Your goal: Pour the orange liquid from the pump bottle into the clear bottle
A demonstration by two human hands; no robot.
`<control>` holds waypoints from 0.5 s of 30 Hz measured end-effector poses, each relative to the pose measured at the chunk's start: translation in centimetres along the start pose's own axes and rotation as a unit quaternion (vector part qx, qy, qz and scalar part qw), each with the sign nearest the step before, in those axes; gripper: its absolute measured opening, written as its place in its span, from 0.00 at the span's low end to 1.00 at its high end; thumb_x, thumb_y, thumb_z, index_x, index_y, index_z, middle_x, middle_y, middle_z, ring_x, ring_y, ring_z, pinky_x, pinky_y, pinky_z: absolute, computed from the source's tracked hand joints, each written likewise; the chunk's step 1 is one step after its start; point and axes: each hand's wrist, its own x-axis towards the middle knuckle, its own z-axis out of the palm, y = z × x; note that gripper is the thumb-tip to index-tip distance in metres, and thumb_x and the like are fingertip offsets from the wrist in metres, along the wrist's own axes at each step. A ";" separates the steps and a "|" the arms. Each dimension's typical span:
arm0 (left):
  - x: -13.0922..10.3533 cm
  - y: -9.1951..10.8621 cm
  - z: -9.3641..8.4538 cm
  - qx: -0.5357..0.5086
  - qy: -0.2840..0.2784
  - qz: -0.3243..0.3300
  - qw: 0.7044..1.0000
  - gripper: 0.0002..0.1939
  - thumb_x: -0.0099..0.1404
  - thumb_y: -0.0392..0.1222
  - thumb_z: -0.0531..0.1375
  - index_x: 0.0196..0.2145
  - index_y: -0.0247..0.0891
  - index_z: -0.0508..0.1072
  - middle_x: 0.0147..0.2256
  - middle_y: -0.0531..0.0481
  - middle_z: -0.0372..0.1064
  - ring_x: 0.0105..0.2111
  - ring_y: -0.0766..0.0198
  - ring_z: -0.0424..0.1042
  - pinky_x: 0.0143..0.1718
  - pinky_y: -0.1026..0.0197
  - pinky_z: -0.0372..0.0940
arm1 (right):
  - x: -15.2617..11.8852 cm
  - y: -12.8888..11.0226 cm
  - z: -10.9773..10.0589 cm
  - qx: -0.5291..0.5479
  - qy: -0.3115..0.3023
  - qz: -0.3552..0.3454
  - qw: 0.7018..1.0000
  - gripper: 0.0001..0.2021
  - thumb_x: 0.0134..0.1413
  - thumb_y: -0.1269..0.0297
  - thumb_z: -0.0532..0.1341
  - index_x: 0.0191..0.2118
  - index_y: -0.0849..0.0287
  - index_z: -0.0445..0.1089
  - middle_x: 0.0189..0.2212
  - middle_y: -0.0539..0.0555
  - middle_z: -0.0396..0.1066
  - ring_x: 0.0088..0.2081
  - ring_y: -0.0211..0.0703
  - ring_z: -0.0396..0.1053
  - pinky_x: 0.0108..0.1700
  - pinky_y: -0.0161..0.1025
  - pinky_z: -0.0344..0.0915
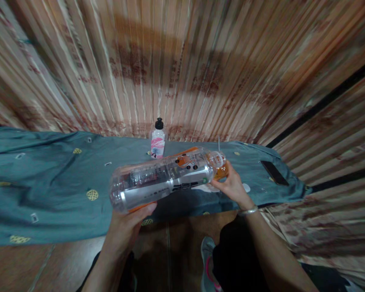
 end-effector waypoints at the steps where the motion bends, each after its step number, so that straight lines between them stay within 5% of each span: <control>1: 0.0 0.0 0.0 -0.001 -0.003 0.002 1.000 0.26 0.41 0.35 0.80 0.40 0.41 0.83 0.27 0.57 0.79 0.33 0.62 0.79 0.48 0.57 0.74 | 0.0 0.0 0.0 0.001 -0.001 0.000 1.000 0.37 0.44 0.49 0.75 0.58 0.58 0.67 0.51 0.61 0.81 0.49 0.59 0.80 0.56 0.55 0.74; 15: 0.0 0.0 0.2 -0.004 -0.001 -0.008 1.000 0.21 0.41 0.35 0.79 0.36 0.40 0.83 0.26 0.56 0.78 0.34 0.61 0.79 0.46 0.60 0.74 | 0.1 0.0 0.1 0.004 0.005 -0.007 1.000 0.36 0.44 0.49 0.75 0.57 0.58 0.68 0.50 0.62 0.80 0.48 0.61 0.80 0.55 0.57 0.75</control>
